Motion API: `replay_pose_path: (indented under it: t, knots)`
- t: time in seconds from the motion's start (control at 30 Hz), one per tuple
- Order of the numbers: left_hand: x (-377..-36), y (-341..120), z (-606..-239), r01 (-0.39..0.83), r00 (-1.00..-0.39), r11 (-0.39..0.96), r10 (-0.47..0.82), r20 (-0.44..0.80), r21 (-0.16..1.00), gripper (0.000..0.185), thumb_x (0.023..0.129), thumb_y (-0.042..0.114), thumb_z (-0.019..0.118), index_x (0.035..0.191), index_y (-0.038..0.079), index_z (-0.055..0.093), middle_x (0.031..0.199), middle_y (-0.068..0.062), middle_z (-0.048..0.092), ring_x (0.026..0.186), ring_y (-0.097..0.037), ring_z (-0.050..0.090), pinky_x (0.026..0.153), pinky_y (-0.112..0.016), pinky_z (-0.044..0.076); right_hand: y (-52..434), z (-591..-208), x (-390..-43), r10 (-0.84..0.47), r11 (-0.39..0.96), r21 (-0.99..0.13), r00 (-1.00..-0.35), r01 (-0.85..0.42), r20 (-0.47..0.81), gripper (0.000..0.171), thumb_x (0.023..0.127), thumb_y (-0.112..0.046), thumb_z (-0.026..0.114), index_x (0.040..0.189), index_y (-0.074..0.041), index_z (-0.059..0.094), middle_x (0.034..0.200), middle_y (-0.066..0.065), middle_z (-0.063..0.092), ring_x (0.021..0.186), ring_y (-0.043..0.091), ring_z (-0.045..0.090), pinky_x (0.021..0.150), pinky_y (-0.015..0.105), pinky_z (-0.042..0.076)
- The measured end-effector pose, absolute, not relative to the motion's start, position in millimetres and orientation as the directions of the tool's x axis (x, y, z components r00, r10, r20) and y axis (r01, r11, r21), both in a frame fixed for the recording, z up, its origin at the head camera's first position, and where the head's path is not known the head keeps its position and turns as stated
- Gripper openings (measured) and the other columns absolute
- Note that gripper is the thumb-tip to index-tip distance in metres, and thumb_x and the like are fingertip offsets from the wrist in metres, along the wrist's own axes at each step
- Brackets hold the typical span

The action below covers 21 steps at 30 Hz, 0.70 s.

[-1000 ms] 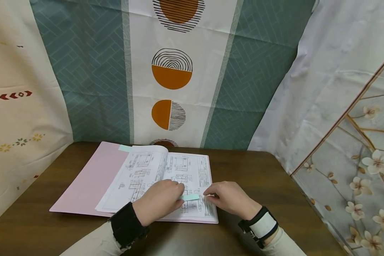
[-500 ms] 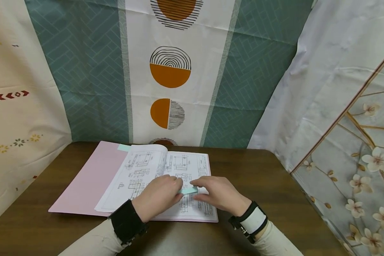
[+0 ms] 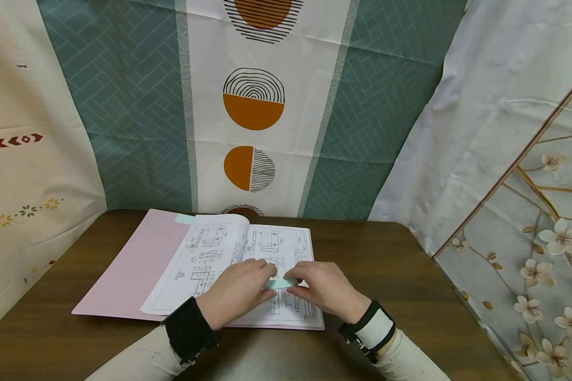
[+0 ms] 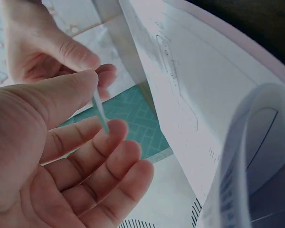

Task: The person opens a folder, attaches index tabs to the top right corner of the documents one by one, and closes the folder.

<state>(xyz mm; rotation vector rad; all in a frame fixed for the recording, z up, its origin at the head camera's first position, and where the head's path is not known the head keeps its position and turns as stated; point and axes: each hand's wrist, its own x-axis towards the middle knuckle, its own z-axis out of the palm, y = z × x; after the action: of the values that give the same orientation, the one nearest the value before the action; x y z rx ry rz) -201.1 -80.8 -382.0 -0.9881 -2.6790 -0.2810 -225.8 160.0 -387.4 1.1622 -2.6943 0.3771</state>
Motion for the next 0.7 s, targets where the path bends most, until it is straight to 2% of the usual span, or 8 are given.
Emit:
replay_pose_path:
  t: [0.47,0.7]
  knots:
    - [-204.9,-78.4,-388.1,0.636,-0.751,0.756,0.560,0.348,0.154,0.028,0.093,0.028,0.092,0.110,0.014,0.075,0.086,0.005,0.063,0.077,-0.013,0.053,0.067,-0.030,0.047,162.3,-383.5,-226.2,-0.658,0.672,-0.191,-0.695,-0.716,0.291,0.027,0.089,-0.023,0.096,0.112,-0.016,0.085,0.098,-0.006,0.079,0.084,0.011,0.073,0.073,0.027,0.059]
    - [-206.4,-77.6,-388.2,0.624,-0.754,0.767,0.542,0.370,0.149,0.026,0.093,0.027,0.093,0.106,0.014,0.075,0.087,0.005,0.066,0.078,-0.012,0.057,0.067,-0.030,0.050,163.2,-379.8,-227.1,-0.638,0.687,-0.198,-0.711,-0.699,0.296,0.029,0.088,-0.022,0.096,0.114,-0.016,0.086,0.103,-0.005,0.081,0.089,0.014,0.076,0.079,0.030,0.061]
